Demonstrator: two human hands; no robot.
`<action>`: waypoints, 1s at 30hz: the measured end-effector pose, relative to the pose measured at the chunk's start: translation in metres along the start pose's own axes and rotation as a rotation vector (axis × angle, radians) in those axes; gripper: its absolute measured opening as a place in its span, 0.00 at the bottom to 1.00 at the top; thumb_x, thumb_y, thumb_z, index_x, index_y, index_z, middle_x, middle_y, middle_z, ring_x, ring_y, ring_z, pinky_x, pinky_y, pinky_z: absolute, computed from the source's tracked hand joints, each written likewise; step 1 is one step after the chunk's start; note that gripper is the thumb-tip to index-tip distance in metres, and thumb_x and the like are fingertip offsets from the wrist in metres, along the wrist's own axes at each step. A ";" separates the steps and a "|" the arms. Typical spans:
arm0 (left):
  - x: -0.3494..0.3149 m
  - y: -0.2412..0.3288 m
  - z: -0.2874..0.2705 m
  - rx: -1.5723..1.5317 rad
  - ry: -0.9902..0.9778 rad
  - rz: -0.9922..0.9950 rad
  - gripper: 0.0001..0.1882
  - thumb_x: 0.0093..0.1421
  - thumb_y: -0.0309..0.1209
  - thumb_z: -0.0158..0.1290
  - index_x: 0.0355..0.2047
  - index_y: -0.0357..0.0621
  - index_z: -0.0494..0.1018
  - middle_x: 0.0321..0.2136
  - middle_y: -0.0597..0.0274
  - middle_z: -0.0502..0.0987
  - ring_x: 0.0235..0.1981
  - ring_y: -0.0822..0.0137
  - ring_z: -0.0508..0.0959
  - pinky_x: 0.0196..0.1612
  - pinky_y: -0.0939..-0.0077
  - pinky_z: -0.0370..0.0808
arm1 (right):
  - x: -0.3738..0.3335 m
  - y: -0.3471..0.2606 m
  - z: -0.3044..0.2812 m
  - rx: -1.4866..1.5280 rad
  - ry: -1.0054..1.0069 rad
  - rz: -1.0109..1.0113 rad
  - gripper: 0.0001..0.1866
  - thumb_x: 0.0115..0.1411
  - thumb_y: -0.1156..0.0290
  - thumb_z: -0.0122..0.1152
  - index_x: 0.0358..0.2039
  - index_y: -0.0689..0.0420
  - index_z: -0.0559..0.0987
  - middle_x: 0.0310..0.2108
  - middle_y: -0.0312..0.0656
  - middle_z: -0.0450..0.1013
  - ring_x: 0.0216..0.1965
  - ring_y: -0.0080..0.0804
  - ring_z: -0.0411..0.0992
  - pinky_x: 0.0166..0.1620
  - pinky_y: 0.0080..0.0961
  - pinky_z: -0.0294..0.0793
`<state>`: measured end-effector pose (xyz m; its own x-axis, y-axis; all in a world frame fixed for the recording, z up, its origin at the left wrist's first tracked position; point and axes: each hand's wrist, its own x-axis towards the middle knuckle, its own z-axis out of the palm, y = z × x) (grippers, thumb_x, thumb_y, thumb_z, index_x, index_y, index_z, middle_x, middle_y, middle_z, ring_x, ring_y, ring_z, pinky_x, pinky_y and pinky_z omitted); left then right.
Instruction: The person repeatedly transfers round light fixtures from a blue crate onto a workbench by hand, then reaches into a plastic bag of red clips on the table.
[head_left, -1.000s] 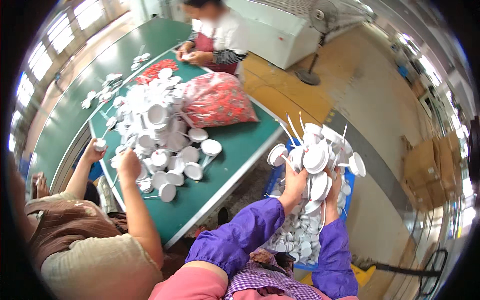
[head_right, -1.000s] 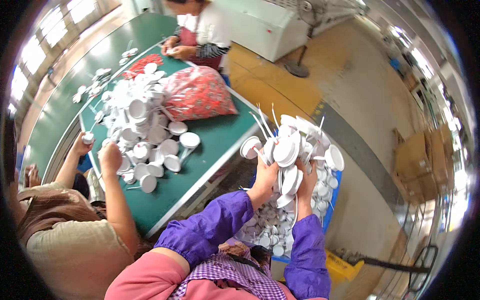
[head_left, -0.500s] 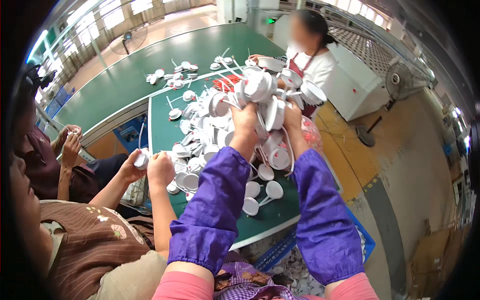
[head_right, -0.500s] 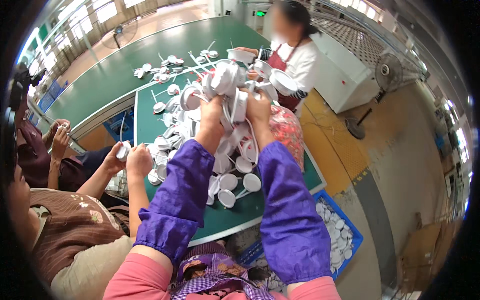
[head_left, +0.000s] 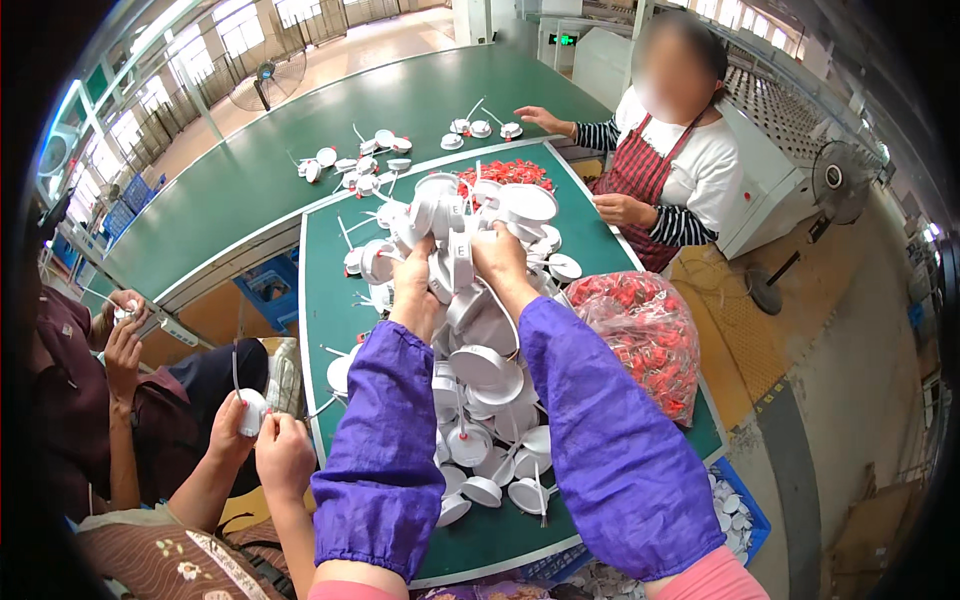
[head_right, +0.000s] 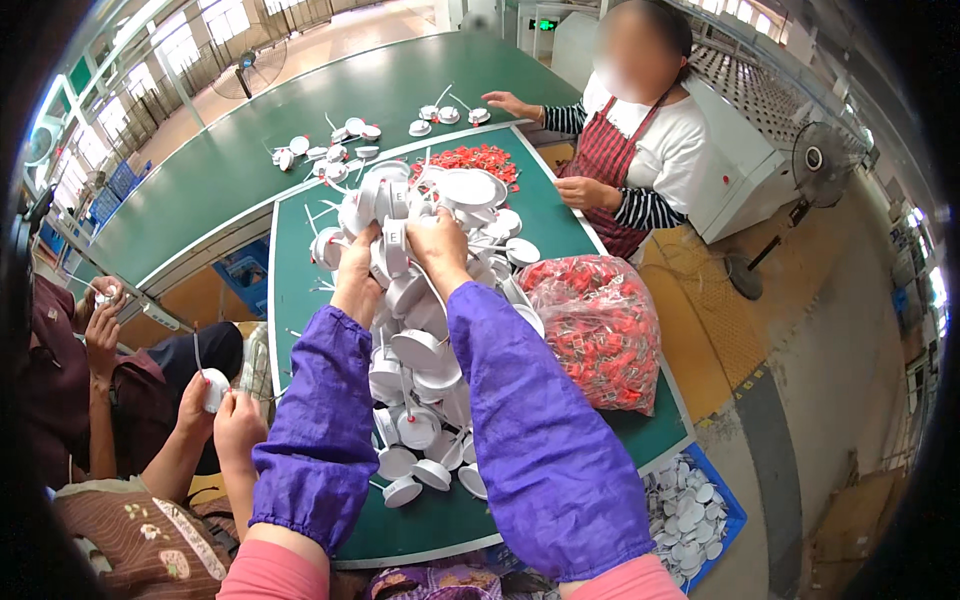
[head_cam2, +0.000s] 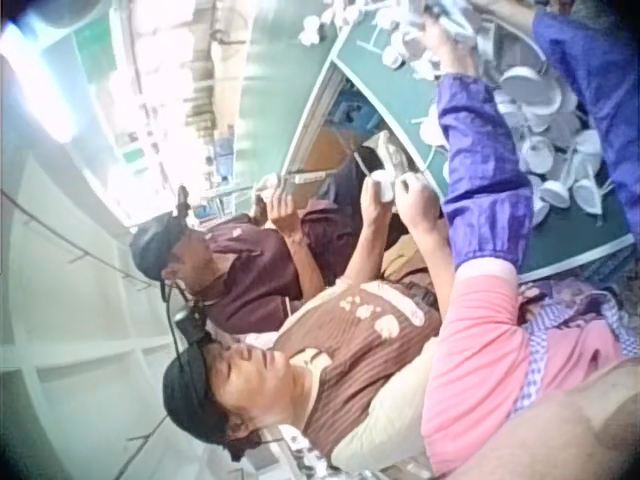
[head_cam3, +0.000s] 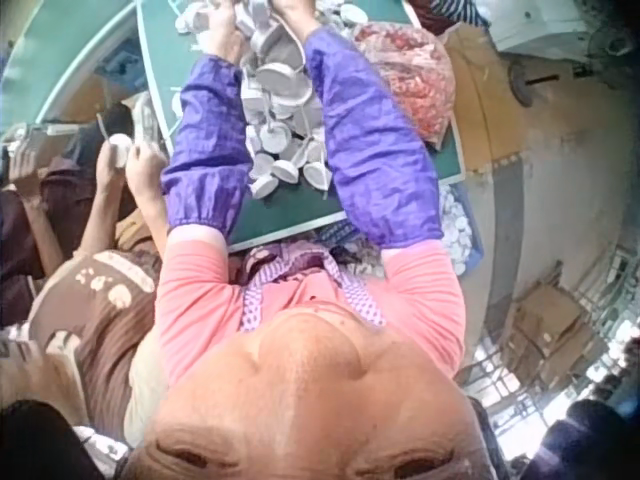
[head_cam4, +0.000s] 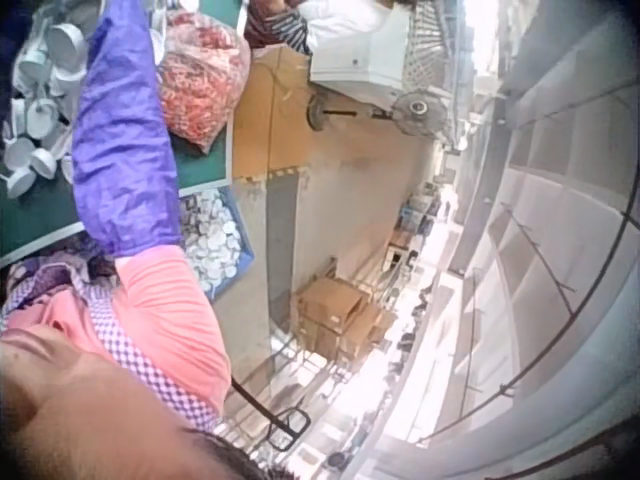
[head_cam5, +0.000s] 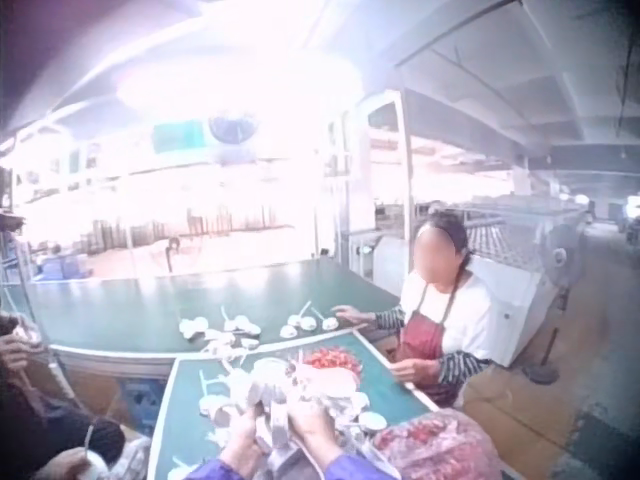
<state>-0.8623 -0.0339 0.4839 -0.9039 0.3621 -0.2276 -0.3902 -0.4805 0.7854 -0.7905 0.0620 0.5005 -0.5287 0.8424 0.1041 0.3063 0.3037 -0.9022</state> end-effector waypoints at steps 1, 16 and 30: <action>0.017 0.005 -0.013 -0.038 -0.032 0.023 0.16 0.54 0.29 0.54 0.42 0.40 0.69 0.31 0.57 0.76 0.27 0.63 0.78 0.27 0.69 0.79 | 0.004 -0.007 0.008 -0.016 -0.128 0.064 0.30 0.41 0.51 0.57 0.41 0.62 0.74 0.35 0.54 0.74 0.39 0.46 0.73 0.42 0.32 0.70; 0.082 0.031 -0.059 0.681 -0.058 -0.242 0.27 0.52 0.45 0.53 0.43 0.34 0.68 0.32 0.51 0.77 0.31 0.58 0.79 0.34 0.63 0.76 | 0.002 -0.021 -0.003 -0.472 -0.593 -0.021 0.35 0.40 0.50 0.64 0.45 0.62 0.72 0.42 0.55 0.70 0.43 0.43 0.72 0.45 0.34 0.73; 0.085 -0.003 -0.113 1.273 0.257 0.170 0.29 0.51 0.52 0.46 0.39 0.37 0.74 0.37 0.41 0.74 0.43 0.49 0.73 0.47 0.62 0.67 | -0.072 -0.038 -0.062 -0.759 -0.463 -0.334 0.34 0.50 0.54 0.61 0.54 0.56 0.63 0.46 0.52 0.64 0.44 0.49 0.69 0.45 0.38 0.69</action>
<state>-0.9582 -0.0921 0.3967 -0.9877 0.1426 -0.0643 0.0410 0.6329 0.7731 -0.7151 0.0168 0.5528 -0.8933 0.4492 -0.0154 0.4292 0.8424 -0.3257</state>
